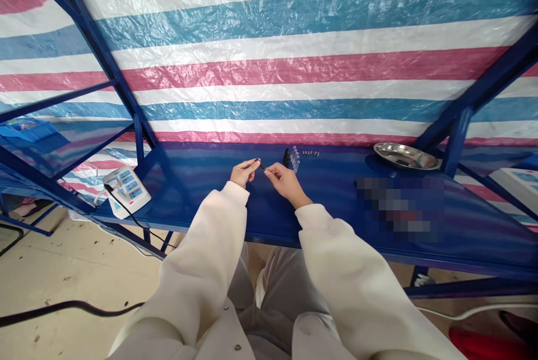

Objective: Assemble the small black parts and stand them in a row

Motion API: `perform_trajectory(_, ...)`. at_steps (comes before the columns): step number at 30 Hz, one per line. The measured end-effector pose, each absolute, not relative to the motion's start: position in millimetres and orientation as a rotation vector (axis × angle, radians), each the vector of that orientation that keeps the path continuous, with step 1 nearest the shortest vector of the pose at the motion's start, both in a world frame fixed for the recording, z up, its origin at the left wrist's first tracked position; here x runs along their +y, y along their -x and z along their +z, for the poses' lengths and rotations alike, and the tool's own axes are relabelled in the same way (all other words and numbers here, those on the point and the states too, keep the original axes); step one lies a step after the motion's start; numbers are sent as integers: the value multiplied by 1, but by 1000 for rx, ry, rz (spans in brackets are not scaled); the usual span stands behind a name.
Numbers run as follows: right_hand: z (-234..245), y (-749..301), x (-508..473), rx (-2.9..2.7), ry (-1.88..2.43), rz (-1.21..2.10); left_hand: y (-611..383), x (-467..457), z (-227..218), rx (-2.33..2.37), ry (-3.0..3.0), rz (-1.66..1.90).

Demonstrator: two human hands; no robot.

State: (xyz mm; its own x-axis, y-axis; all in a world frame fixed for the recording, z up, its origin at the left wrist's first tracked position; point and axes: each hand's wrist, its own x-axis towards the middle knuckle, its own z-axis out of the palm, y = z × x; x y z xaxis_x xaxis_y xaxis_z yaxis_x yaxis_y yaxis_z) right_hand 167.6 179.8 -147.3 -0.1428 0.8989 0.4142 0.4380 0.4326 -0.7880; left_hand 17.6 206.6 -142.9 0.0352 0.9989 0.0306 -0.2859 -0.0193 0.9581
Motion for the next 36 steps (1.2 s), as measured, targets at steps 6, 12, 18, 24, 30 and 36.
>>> perform_trajectory(6,-148,-168,181,-1745,1207,592,-19,205,-141,989,-1000,1336)
perform_trajectory(12,-149,-170,182,-1740,1266,549,-20,205,-140,1015,-971,1358)
perform_trajectory(18,-152,-171,184,-1776,1297,554,-18,208,-142,1003,-918,1383)
perform_trajectory(24,-154,-170,184,-1832,1248,502,-18,208,-141,1045,-957,1418)
perform_trajectory(30,-149,-177,185,-1890,1308,524,-17,212,-141,1203,-963,1714)
perform_trajectory(36,-136,-210,186,-1861,1559,678,-37,206,-146,1246,-1504,1412)
